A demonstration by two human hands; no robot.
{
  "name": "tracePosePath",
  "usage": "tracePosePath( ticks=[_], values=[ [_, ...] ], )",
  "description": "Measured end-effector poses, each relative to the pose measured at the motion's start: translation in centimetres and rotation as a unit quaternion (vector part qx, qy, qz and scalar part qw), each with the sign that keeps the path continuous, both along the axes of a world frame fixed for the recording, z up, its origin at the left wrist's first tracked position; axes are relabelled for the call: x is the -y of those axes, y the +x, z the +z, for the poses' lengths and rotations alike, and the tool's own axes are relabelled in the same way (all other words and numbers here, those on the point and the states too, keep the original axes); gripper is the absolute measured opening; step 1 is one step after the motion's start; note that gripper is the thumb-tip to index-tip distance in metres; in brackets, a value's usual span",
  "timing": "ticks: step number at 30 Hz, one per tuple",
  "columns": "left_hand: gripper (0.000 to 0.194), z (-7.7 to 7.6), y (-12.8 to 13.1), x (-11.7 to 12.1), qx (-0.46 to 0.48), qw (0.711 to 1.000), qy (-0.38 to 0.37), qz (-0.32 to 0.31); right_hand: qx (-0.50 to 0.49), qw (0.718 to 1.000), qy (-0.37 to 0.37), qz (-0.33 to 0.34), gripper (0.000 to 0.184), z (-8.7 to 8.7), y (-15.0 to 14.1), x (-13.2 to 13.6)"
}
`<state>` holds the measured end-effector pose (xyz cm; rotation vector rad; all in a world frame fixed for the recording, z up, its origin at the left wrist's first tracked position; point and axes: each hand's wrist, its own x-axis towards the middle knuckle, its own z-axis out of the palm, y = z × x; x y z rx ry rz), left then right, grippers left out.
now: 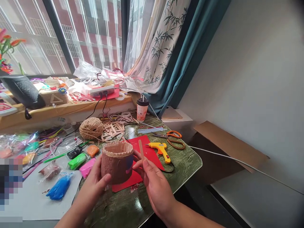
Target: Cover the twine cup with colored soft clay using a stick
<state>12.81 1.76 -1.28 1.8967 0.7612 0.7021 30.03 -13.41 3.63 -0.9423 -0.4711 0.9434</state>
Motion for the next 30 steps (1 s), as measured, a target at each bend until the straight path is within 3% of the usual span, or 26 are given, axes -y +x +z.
tracePosePath(
  ticks=[3, 6, 9, 14, 17, 22, 30],
  values=[
    [0.113, -0.1, 0.2, 0.3, 0.037, 0.994, -0.099, 0.005, -0.001, 1.0, 0.008, 0.013, 0.046, -0.2, 0.0, 0.0],
    [0.107, 0.2, 0.3, 0.2, 0.037, 0.991, -0.127, 0.027, 0.005, 1.0, 0.007, 0.022, 0.045, -0.5, -0.1, 0.2],
    [0.095, 0.4, 0.3, -0.1, 0.047, 0.99, -0.131, 0.033, 0.011, 0.999, 0.005, 0.03, 0.044, -0.9, -0.2, 0.5],
    [0.11, 0.4, 0.3, 0.0, 0.069, 0.989, -0.124, 0.033, 0.055, 0.998, -0.006, 0.039, 0.044, -1.6, 0.0, 0.8],
    [0.106, 0.8, 0.3, 0.4, 0.049, 0.988, -0.142, 0.046, 0.085, 0.995, -0.016, 0.041, 0.045, -1.9, -0.1, 0.9],
    [0.099, 1.6, 0.2, 0.4, 0.049, 0.989, -0.128, 0.057, 0.029, 0.999, -0.018, 0.042, 0.046, -2.3, -0.9, 1.0],
    [0.095, 2.6, 0.4, 0.7, 0.007, 0.993, -0.121, -0.003, 0.002, 1.0, -0.027, 0.014, 0.042, -1.6, -0.5, 1.0]
  ],
)
